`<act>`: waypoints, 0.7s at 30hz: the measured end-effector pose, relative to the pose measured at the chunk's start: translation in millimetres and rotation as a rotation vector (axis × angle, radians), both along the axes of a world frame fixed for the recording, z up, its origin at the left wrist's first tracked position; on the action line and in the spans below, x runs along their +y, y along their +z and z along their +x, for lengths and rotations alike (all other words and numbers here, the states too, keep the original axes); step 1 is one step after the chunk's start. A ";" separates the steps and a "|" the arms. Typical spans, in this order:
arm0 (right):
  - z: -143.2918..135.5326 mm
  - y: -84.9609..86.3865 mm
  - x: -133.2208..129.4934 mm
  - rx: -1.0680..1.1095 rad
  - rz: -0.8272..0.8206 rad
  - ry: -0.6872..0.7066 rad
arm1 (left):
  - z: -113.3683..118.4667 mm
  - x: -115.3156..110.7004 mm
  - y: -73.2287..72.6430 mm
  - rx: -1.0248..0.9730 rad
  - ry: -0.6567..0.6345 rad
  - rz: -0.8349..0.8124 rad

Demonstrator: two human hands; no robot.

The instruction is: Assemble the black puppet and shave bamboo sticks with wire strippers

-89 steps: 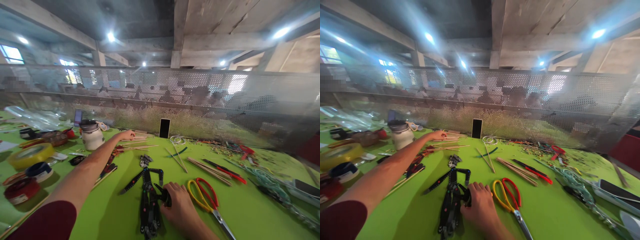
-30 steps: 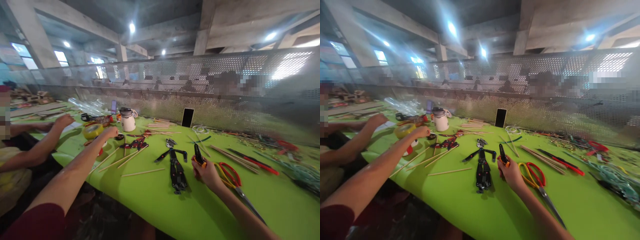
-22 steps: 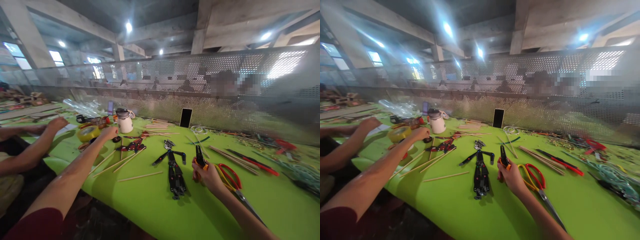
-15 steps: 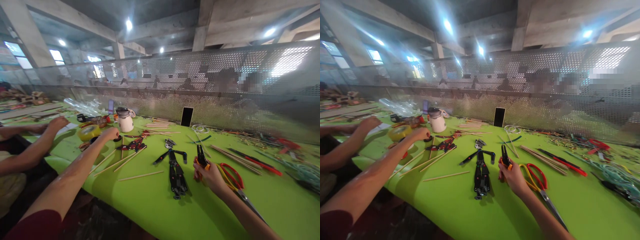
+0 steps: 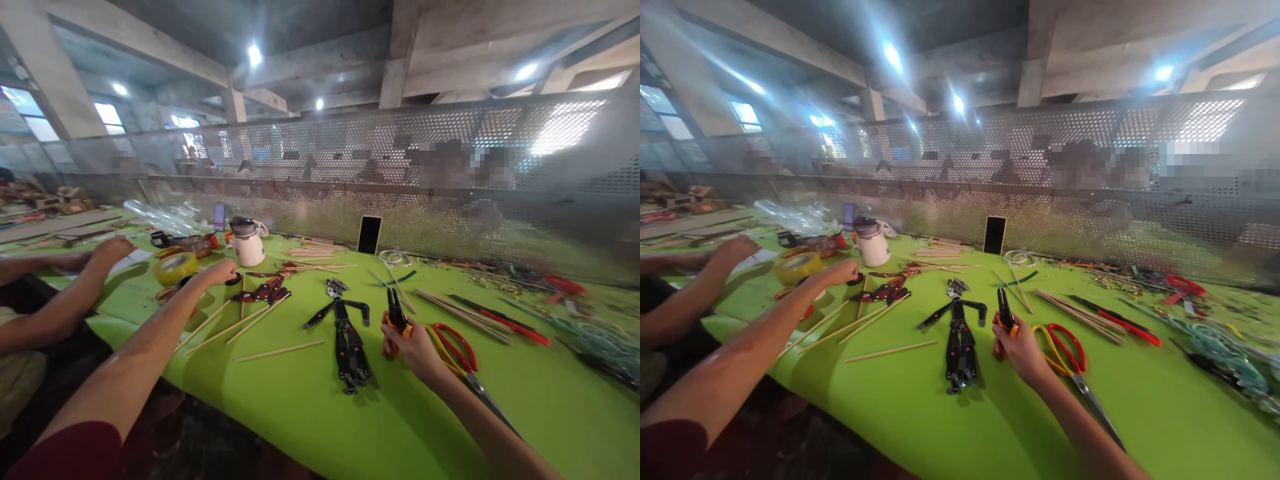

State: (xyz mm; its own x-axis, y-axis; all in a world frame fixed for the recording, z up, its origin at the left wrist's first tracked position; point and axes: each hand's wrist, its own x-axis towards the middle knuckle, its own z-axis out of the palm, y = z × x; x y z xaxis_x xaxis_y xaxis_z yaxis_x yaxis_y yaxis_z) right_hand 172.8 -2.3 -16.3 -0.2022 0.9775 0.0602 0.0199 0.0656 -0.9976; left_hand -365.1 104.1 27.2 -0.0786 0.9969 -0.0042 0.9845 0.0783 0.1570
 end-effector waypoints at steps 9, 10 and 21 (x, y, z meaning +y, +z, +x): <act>1.3 -5.2 2.3 -0.001 -0.006 0.013 | -3.0 -0.2 1.8 0.021 0.006 -0.106; 1.2 -5.0 2.4 0.000 -0.003 0.014 | -3.6 0.1 1.7 0.013 0.003 -0.118; 4.4 -0.9 0.5 -0.052 0.038 0.068 | -0.2 -4.9 9.1 -0.083 0.066 -0.075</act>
